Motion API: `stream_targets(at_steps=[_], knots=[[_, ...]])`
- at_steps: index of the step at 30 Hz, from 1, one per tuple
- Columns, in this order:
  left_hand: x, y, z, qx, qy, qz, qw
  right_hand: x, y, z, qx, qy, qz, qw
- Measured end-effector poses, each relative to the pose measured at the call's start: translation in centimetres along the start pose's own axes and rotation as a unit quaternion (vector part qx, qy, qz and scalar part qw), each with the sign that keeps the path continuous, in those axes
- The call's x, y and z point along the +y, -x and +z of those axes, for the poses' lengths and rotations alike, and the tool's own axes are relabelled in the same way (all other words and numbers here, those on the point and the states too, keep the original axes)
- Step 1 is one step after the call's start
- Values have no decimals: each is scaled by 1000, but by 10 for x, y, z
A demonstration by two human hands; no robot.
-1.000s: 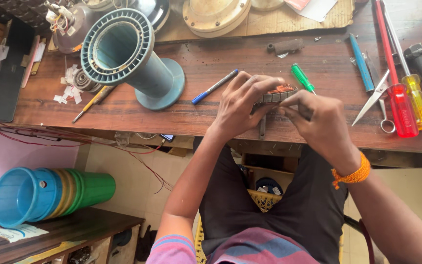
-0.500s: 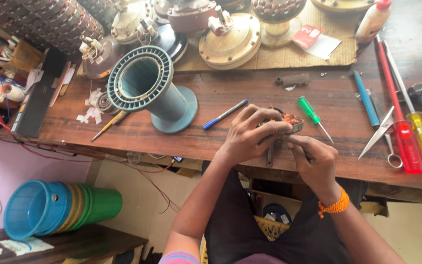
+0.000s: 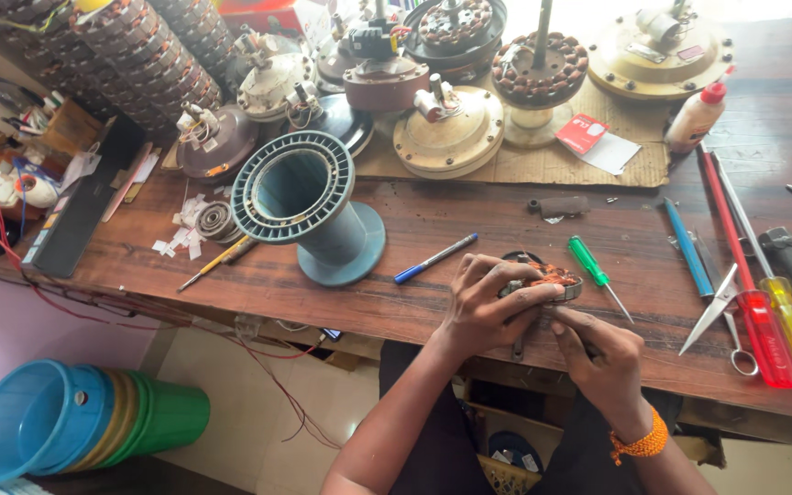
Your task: The person fits a strip of insulating cardboard around the copper windings of a motor armature, pressing it into place by hand. They cut the cardboard to size with scissors, use a screwdriver to help seat the material, and work the strip around the armature slots.
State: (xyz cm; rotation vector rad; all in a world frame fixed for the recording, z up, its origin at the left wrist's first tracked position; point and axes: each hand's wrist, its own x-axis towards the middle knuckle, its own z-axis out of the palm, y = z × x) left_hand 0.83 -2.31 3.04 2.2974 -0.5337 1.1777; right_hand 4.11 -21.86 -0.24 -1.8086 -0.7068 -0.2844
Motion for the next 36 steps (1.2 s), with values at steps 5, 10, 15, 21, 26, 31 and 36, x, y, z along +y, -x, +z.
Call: stream_targets(at_steps=[5, 10, 15, 21, 26, 31, 36], knots=[[-1, 2, -1, -3, -2, -1, 1000, 4, -1, 0, -16, -17, 6, 1000], [0, 0, -1, 2, 6, -5, 1000, 3, -3, -3, -23, -19, 7, 1000], [0, -2, 0, 11, 5, -2, 1000, 5, -4, -3, -28, -20, 41, 999], [-5, 4, 1, -4, 5, -8, 1000, 10, -3, -3, -24, -16, 3, 1000], [-5, 5, 1, -9, 13, -18, 1000, 12, -2, -2, -17, -12, 1, 1000], [-11, 7, -4, -40, 35, -8, 999, 13, -1, -2, -25, -2, 15, 1000], [-18, 12, -10, -49, -10, 69, 996, 10, -3, -4, -46, -12, 34, 998]])
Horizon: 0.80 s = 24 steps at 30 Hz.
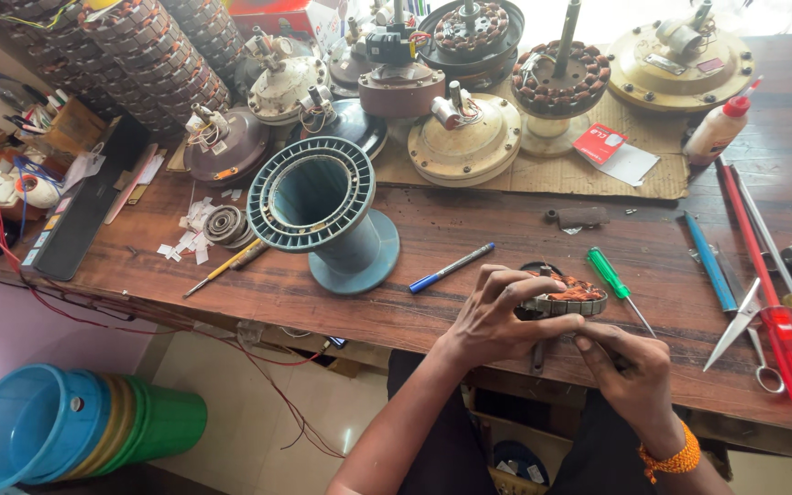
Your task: The person fits a strip of insulating cardboard around the copper windings of a motor armature, pressing it into place by hand. They cut the cardboard to size with scissors, use a screwdriver to help seat the material, and work the strip around the armature slots.
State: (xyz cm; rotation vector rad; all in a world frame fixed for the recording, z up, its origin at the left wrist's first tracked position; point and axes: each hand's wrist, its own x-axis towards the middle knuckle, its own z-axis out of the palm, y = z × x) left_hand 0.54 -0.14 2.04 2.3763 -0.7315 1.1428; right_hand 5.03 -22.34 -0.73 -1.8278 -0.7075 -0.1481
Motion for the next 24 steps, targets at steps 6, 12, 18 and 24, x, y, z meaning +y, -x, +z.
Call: stream_targets(at_steps=[6, 12, 18, 24], knots=[[4, 1, 1, 19, -30, 54, 998, -5, -4, -7, -20, -42, -60, 997], [0, 4, 1, 24, -21, 65, 997, -8, 2, -13, -44, -49, -60, 996], [3, 9, 6, 72, 18, 34, 997, -39, -5, -27, -25, 38, -55, 997], [7, 12, 18, 104, 63, -29, 992, -88, -23, -38, -75, 103, -44, 991]])
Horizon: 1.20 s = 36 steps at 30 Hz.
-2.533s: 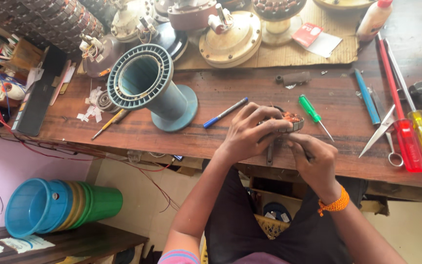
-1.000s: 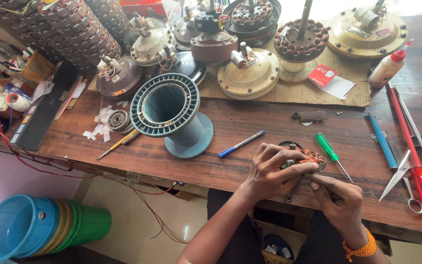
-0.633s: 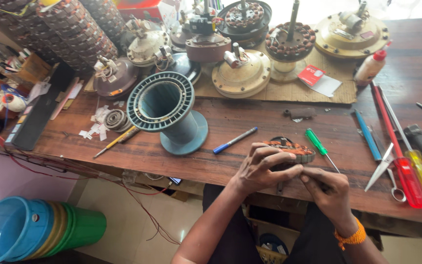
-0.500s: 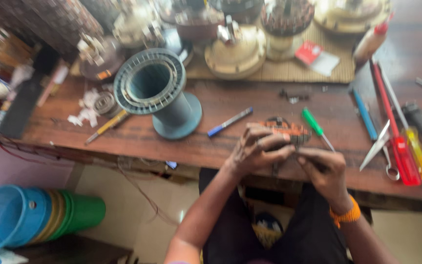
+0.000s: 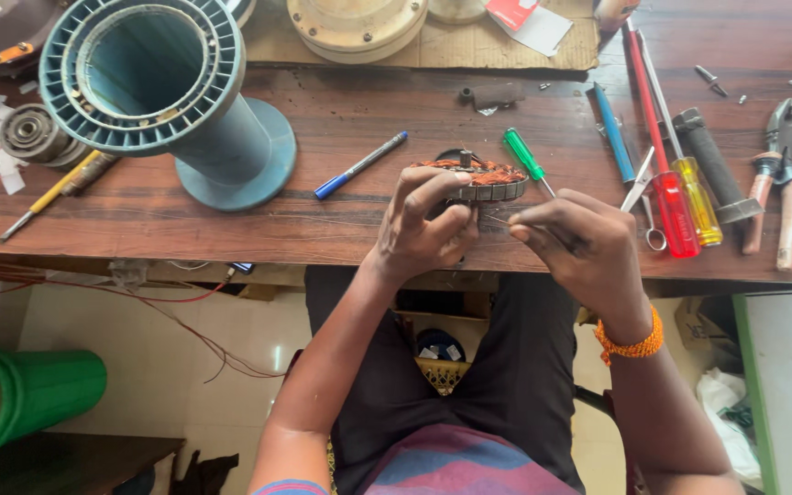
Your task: The person fits a strip of insulating cardboard around the copper windings of a motor armature, pressing it into place by hand. They cut the cardboard to size with scissors, use a screwdriver to help seat the material, and work the strip around the armature slots.
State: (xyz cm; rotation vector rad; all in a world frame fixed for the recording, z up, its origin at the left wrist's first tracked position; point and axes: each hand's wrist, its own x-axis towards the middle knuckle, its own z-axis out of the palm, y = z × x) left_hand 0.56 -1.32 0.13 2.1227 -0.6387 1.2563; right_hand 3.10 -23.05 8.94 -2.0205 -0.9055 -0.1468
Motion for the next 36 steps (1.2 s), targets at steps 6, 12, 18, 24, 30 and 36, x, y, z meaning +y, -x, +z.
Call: stream_targets(at_steps=[6, 12, 18, 24, 30, 36], knots=[[-1, 4, 1, 9, 15, -25, 1000, -15, -44, 6, -21, 105, 22, 994], [1, -1, -4, -11, 5, -26, 1000, -10, -74, 16, -74, 43, 32, 996], [8, -14, -15, -69, -45, 18, 996, 11, -81, 10, -77, 31, 109, 991], [7, -22, -14, -53, 52, -26, 997, 24, -40, -12, 10, -88, 120, 989], [8, -24, -14, -91, 67, -90, 990, 18, -6, -2, 18, -1, 137, 990], [6, -27, -20, -126, 48, -73, 988, 28, 5, 29, 40, 15, -39, 998]])
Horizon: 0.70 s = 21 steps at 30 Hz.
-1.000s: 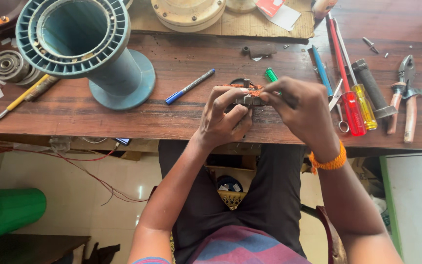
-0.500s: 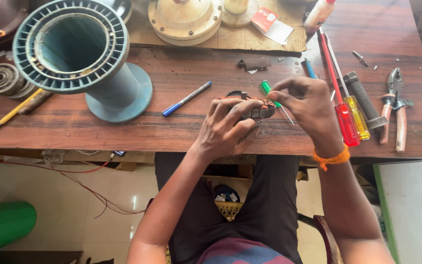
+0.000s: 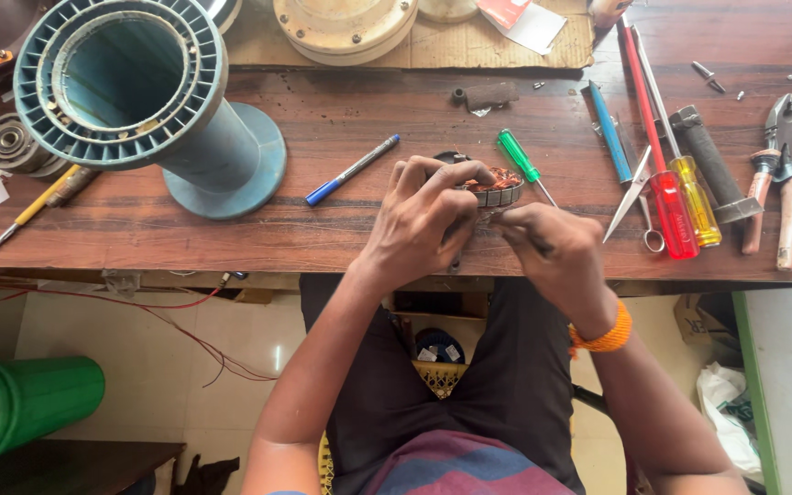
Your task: The person fits a strip of insulating cardboard around the copper windings of a motor armature, pressing it into place by hand. They cut the cardboard to size with scissors, use a screwdriver to help seat the material, and work the strip around the armature slots.
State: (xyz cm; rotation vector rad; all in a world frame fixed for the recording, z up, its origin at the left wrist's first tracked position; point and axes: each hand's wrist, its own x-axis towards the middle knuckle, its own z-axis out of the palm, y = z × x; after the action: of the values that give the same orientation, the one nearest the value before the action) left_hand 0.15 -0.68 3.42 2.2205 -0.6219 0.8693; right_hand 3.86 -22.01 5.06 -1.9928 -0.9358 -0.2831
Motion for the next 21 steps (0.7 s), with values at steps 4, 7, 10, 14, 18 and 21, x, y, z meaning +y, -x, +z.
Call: stream_targets(at_steps=[4, 7, 10, 14, 18, 21], knots=[[-7, 5, -4, -18, -59, 72, 995, 8, 12, 17, 12, -40, 4, 999], [-12, 9, 2, 15, -99, 113, 989, 8, 18, 19, 6, -82, 55, 995], [-13, 13, 8, 55, -97, 126, 986, 3, 17, 9, -17, -71, 79, 994], [-15, 18, 12, 87, -38, 94, 991, -10, 3, -14, -22, -13, 52, 998], [-15, 19, 16, 102, -40, 78, 991, -25, -22, -20, -3, 14, -4, 1000], [-16, 18, 18, 116, -52, 71, 989, -29, -47, -13, -32, 66, 39, 997]])
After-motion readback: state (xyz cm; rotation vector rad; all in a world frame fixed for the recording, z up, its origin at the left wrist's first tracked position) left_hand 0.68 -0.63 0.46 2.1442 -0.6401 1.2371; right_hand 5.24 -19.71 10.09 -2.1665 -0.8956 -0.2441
